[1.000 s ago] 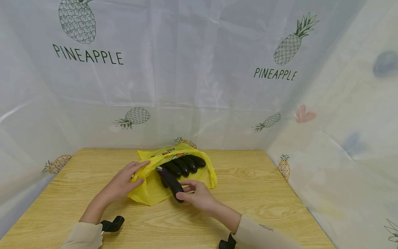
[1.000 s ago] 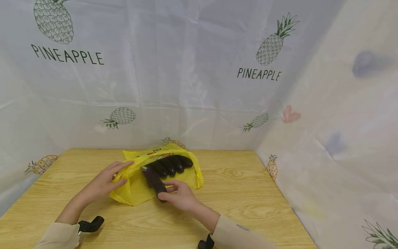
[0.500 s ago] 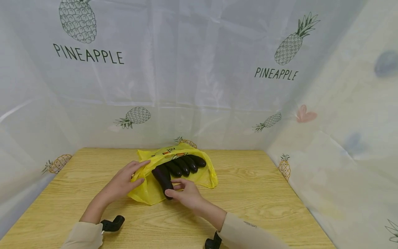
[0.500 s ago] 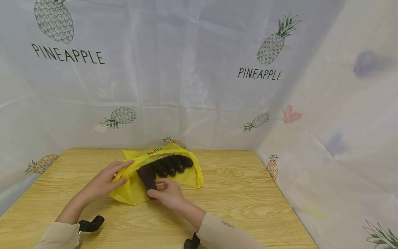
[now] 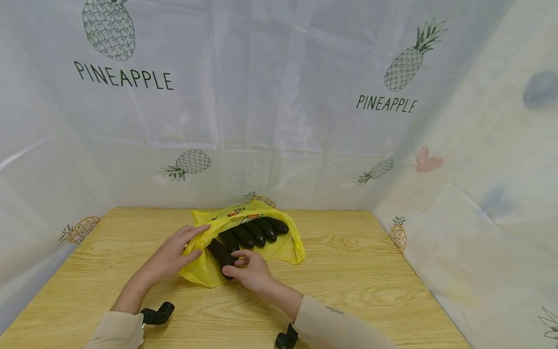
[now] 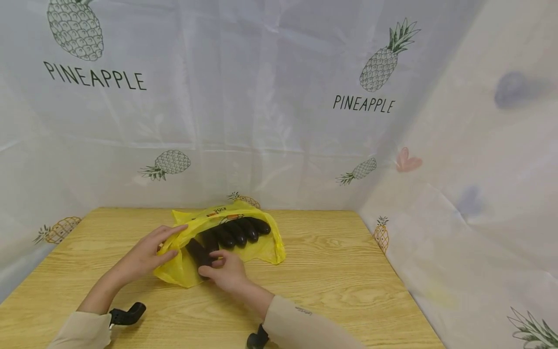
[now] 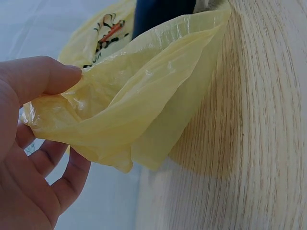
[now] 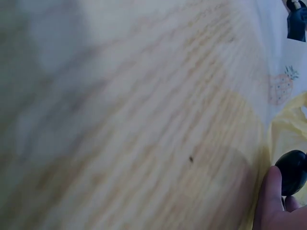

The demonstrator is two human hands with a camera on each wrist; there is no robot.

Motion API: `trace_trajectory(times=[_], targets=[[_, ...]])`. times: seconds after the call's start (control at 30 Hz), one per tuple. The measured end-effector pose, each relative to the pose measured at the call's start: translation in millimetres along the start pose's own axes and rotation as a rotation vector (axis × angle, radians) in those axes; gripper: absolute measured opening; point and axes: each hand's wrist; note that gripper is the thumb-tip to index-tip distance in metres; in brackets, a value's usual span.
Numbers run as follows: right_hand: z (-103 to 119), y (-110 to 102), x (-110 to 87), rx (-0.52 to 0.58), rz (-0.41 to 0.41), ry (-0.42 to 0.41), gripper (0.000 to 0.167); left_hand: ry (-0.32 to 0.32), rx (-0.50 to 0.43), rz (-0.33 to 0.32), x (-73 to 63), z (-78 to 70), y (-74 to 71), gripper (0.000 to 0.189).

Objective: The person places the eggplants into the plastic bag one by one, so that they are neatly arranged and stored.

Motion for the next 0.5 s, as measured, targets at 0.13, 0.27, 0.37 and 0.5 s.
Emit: trace_trajectory(times=[0.13,0.27,0.37,0.5], targets=[[-1.7,7.0,-0.2,-0.007,-0.033,-0.015,0.045,0.001,0.008,0.006,0.2,-0.1,-0.1,0.067],[-0.2,10.3,-1.7,-0.024,-0.045,-0.02,0.044,0.002,0.016,0.011,0.3,0.4,0.0,0.066],[3.0,10.3,-3.2,-0.062,-0.043,-0.023,0.046,0.004,0.018,0.009,0.2,0.3,0.0,0.066],[5.1,9.4,-3.5,-0.115,-0.006,-0.026,0.05,0.011,0.02,0.006,-0.1,-0.3,0.1,0.066]])
Point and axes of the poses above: each hand's wrist, its own x-axis towards the middle knuckle, its own y-axis out of the palm, z = x × y, and after that the axes turned 14 degrees about -z, right-handed
